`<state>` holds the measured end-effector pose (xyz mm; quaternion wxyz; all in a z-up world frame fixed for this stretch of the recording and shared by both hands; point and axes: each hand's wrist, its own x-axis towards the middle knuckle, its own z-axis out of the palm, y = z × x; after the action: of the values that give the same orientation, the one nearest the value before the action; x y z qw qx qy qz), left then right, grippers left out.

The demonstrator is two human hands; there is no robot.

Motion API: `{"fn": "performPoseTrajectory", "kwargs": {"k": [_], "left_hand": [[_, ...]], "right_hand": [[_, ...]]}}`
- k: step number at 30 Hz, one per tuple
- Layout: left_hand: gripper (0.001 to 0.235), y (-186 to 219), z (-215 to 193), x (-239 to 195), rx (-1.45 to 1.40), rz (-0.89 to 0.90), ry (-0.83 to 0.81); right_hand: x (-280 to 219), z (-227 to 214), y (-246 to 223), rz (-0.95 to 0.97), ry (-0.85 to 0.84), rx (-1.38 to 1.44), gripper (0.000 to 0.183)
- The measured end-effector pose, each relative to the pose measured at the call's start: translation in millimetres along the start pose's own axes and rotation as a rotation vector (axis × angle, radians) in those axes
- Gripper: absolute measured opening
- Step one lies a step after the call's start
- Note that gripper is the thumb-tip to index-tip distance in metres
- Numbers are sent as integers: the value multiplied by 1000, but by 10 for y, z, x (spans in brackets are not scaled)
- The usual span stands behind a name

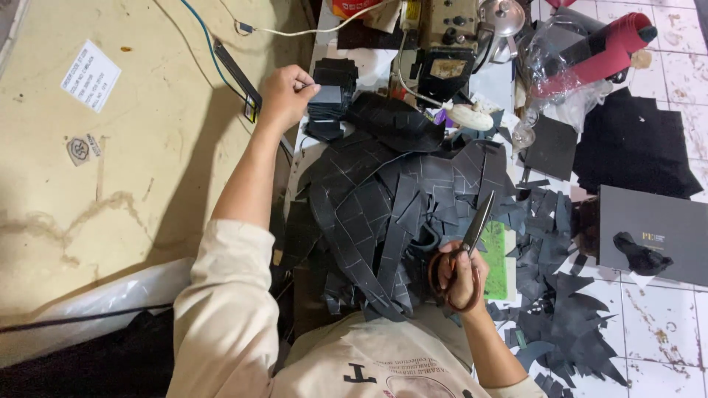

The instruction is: Trimming excess material from leather pieces using scissors

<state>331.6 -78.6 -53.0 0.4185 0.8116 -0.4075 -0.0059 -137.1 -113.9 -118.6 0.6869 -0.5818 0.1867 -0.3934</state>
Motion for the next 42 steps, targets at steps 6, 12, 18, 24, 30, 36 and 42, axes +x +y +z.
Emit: {"fn": "performPoseTrajectory", "kwargs": {"k": [6,12,18,24,30,36,42], "left_hand": [[9,-267,269,362,156,-85,-124],[33,-49,379,254,122,44,31],[30,857,-374,-662,234,50,-378],[72,849,-560,-1709,436,-143,-565],[60,786,-296,-2272,37,-197,-112],[46,999,-81,-2219,104,93,263],[51,1304,654,-2089,241,212,-119]], "right_hand": [[-38,-101,158,101,18,96,36],[-51,-131,201,94,20,88,35],[-53,-150,442,-28,133,24,47],[-85,-195,469,-65,106,8,45],[-69,-170,468,-160,89,-39,41],[-14,16,158,-218,19,-141,32],[-36,12,7,-206,49,-107,31]]}}
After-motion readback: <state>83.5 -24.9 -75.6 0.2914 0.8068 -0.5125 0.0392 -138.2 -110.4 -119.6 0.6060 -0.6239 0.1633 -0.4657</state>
